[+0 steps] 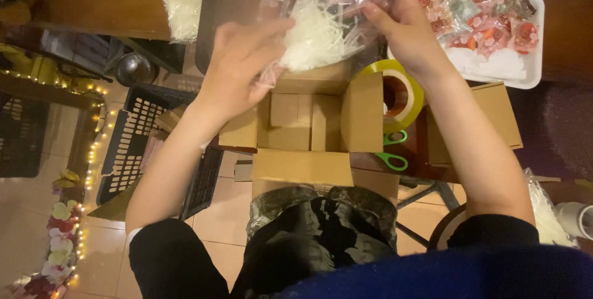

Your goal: The recorder is seen putting items into small boxes and then into a larger box.

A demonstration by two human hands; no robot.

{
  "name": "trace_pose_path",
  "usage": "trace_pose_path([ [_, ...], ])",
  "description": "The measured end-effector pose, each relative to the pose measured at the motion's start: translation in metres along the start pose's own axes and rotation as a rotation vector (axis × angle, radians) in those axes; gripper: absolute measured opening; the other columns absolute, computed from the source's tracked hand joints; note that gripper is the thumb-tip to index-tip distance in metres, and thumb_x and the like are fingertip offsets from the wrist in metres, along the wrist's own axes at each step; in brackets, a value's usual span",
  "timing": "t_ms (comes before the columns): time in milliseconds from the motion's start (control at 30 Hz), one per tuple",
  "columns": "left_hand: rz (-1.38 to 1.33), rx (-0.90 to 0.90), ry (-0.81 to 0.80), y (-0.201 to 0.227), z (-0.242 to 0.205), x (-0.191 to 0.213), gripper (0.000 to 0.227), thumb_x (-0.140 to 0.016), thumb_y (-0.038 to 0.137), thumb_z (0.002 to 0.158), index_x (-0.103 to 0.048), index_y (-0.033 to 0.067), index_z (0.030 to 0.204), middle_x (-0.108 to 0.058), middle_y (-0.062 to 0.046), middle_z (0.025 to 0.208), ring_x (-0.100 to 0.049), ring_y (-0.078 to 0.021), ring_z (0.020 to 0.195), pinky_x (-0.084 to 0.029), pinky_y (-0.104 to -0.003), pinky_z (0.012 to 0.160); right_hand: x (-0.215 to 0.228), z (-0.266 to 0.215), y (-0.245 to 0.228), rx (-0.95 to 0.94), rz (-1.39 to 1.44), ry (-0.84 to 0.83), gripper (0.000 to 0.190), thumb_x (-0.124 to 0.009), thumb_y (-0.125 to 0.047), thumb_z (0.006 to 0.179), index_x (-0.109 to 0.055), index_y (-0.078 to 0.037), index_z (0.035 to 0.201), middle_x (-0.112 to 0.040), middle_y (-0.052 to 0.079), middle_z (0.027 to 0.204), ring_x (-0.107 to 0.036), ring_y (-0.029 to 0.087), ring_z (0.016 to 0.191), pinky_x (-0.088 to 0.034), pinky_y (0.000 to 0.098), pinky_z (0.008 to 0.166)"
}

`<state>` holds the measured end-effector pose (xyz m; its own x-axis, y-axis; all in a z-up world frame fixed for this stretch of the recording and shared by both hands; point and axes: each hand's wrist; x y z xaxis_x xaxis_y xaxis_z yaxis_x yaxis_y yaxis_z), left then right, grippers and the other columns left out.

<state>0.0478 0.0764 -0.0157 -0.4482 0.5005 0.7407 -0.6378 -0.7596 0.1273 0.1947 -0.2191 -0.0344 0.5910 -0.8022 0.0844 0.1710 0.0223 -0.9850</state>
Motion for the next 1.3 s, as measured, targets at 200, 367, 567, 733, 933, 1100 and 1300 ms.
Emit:
trace_pose_path([
  [200,-0.348,0.022,0.040,0.009,-0.026,-0.014,0.019,-0.070,0.010,0.096,-0.051,0.0102,0.097,-0.065,-0.007,0.143,-0.057,-0.0312,0.140,-0.042,-0.046,0.115,0.006,0.010,0.017,-0.053,0.026,0.085,0.019,-0.059,-0.014,0.112,-0.051,-0.007,0.128,-0.071,0.008,0.119,-0.069,0.013,0.098,-0.056,0.0270,0.084],
  [367,-0.435,0.053,-0.034,0.014,-0.034,0.000,0.013,-0.069,0.012,0.102,-0.058,0.0062,0.105,-0.067,-0.010,0.138,-0.064,-0.0297,0.130,-0.048,-0.045,0.108,0.018,0.018,0.034,0.014,-0.011,0.057,0.015,-0.058,-0.012,0.116,-0.049,-0.005,0.125,-0.075,0.010,0.114,-0.070,0.014,0.094,-0.056,0.0273,0.078],
  [567,-0.429,-0.014,-0.073,0.025,-0.049,0.009,0.027,-0.074,0.024,0.095,-0.051,0.0088,0.095,-0.070,-0.010,0.121,-0.072,-0.0286,0.106,-0.059,-0.044,0.091,0.049,0.020,0.031,0.004,0.023,0.121,0.018,-0.055,-0.011,0.117,-0.048,-0.004,0.132,-0.075,0.010,0.112,-0.074,0.017,0.086,-0.061,0.0299,0.074],
  [733,-0.303,0.306,-0.394,0.047,-0.034,0.006,0.034,-0.075,0.024,0.091,-0.059,0.0060,0.114,-0.072,-0.015,0.106,-0.070,-0.0369,0.095,-0.056,-0.044,0.079,0.033,0.009,0.015,0.039,-0.043,0.047,0.031,-0.053,-0.009,0.114,-0.041,-0.005,0.143,-0.072,0.007,0.114,-0.072,0.014,0.093,-0.060,0.0273,0.077],
  [933,-0.349,0.457,-0.496,0.038,-0.018,-0.005,0.040,-0.068,0.023,0.099,-0.052,0.0074,0.132,-0.063,-0.019,0.136,-0.063,-0.0409,0.121,-0.052,-0.046,0.097,0.037,0.004,0.014,0.021,-0.080,0.106,0.026,-0.054,-0.016,0.119,-0.049,-0.008,0.143,-0.072,0.006,0.114,-0.072,0.015,0.093,-0.057,0.0267,0.073],
  [1100,-0.552,0.321,-0.941,0.034,-0.011,-0.002,0.100,-0.086,0.037,0.085,-0.023,0.0122,0.158,-0.011,-0.024,0.167,-0.022,-0.0487,0.149,-0.029,-0.057,0.115,0.040,0.014,0.024,-0.003,0.172,0.215,0.022,-0.057,-0.024,0.118,-0.058,-0.009,0.134,-0.071,0.002,0.119,-0.073,0.015,0.110,-0.060,0.0312,0.090],
  [1300,-0.269,0.411,-1.303,0.053,-0.019,-0.045,0.061,-0.067,0.031,0.093,-0.048,0.0342,0.151,-0.028,-0.004,0.173,-0.065,-0.0276,0.130,-0.046,-0.041,0.116,0.040,0.044,0.145,-0.266,-0.033,0.113,0.033,-0.064,-0.038,0.106,-0.060,-0.009,0.122,-0.072,0.004,0.109,-0.072,0.020,0.098,-0.059,0.0375,0.083],
])
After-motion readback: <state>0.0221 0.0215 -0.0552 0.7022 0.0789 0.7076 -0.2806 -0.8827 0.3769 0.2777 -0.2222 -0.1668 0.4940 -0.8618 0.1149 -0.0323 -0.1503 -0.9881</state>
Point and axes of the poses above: each hand's wrist, its own z-axis towards the middle knuckle, its own x-axis out of the back of the hand, y = z × x
